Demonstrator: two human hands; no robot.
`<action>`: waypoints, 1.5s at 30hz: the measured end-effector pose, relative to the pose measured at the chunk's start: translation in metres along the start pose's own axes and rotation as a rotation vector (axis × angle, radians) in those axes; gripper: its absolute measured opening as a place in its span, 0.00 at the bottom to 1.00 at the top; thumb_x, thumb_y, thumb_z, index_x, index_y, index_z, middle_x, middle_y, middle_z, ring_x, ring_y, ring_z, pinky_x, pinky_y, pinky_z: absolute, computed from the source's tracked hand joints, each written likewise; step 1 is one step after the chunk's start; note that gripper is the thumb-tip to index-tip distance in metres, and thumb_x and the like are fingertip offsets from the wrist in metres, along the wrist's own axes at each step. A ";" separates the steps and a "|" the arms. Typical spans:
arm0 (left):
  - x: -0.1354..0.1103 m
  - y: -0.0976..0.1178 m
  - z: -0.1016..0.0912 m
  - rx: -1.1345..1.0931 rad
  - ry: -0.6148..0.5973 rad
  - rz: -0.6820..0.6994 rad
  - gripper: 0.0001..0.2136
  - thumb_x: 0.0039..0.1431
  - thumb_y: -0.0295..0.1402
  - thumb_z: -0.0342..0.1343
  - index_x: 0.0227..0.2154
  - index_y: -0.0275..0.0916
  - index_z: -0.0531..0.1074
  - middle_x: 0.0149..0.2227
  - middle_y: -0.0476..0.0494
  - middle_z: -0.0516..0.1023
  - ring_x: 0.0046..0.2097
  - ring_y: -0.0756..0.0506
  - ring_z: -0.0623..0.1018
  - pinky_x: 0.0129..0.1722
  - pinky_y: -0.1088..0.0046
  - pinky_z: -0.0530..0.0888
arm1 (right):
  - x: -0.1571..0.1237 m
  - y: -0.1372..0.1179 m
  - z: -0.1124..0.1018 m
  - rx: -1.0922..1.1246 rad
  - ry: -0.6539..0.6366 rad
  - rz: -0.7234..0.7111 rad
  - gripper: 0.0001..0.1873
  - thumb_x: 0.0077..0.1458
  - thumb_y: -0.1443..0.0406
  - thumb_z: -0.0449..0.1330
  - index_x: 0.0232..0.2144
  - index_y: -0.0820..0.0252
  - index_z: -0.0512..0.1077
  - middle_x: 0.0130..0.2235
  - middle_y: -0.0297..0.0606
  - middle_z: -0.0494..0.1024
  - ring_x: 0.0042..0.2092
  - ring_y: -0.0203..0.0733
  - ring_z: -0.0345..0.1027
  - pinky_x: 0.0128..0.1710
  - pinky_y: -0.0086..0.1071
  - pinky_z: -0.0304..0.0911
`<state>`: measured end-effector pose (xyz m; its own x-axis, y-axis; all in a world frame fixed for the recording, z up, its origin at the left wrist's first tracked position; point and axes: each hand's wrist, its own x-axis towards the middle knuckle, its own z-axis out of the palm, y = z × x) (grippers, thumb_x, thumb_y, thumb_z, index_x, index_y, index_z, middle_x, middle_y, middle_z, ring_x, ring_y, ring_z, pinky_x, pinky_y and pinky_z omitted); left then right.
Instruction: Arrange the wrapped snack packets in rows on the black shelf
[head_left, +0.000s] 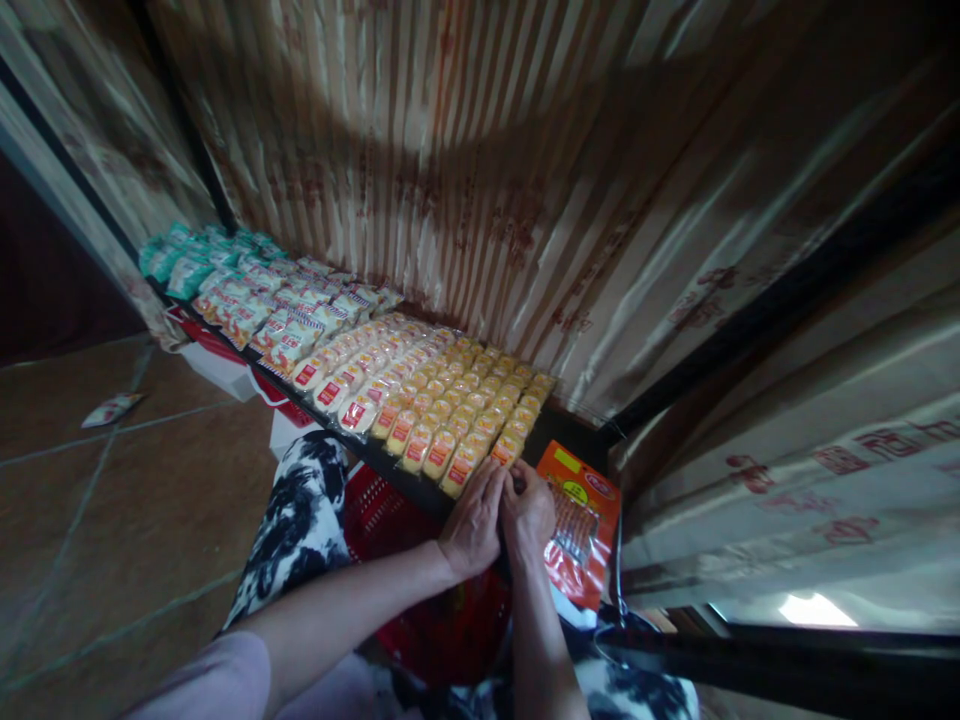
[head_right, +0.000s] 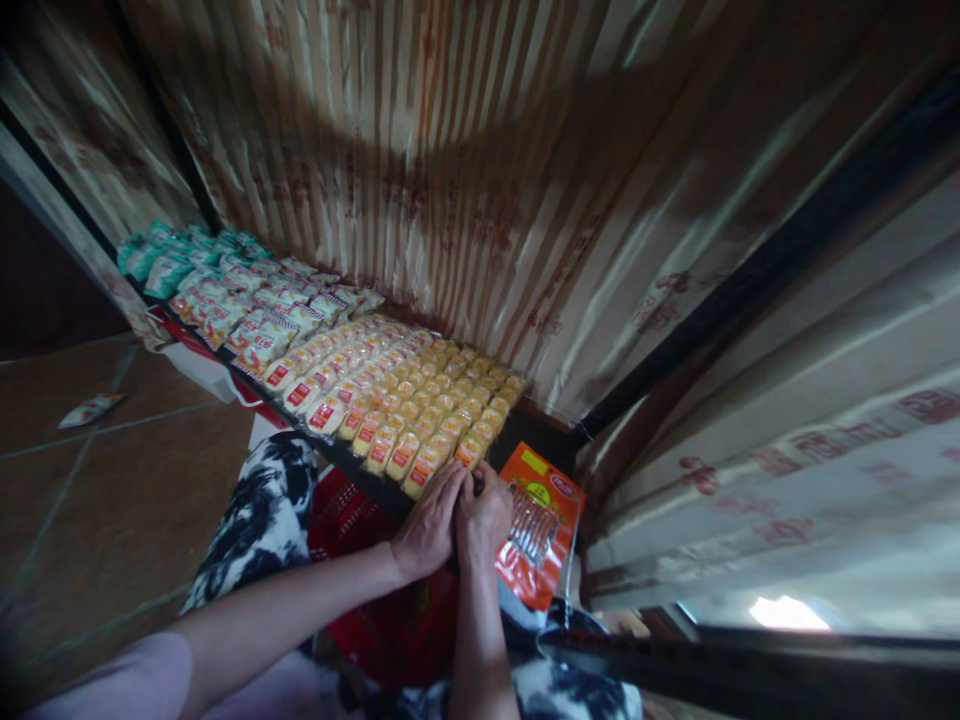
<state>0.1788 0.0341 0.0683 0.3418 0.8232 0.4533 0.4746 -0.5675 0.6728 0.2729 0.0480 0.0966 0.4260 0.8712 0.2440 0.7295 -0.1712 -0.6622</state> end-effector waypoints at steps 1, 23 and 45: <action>0.000 -0.001 0.000 0.011 -0.005 0.004 0.25 0.60 0.24 0.37 0.61 0.31 0.47 0.62 0.31 0.56 0.64 0.41 0.54 0.60 0.53 0.61 | 0.001 0.001 0.001 -0.002 -0.001 -0.007 0.27 0.51 0.52 0.47 0.42 0.64 0.73 0.37 0.47 0.77 0.36 0.47 0.68 0.36 0.36 0.58; 0.005 0.000 -0.001 0.235 -0.133 0.183 0.28 0.62 0.29 0.39 0.63 0.31 0.38 0.64 0.34 0.51 0.66 0.42 0.42 0.65 0.59 0.49 | 0.004 -0.014 -0.005 0.432 -0.023 0.193 0.33 0.53 0.51 0.44 0.52 0.68 0.66 0.53 0.52 0.70 0.53 0.49 0.63 0.54 0.41 0.54; 0.002 -0.002 0.003 0.270 -0.155 0.071 0.25 0.63 0.29 0.38 0.62 0.30 0.44 0.63 0.35 0.54 0.66 0.43 0.46 0.64 0.59 0.55 | 0.024 0.011 0.029 0.615 0.069 0.234 0.36 0.58 0.49 0.38 0.60 0.67 0.56 0.61 0.46 0.59 0.62 0.45 0.51 0.59 0.37 0.49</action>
<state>0.1813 0.0371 0.0658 0.4916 0.7812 0.3848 0.6364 -0.6239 0.4536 0.2757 0.0803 0.0742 0.5845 0.8078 0.0764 0.1841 -0.0403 -0.9821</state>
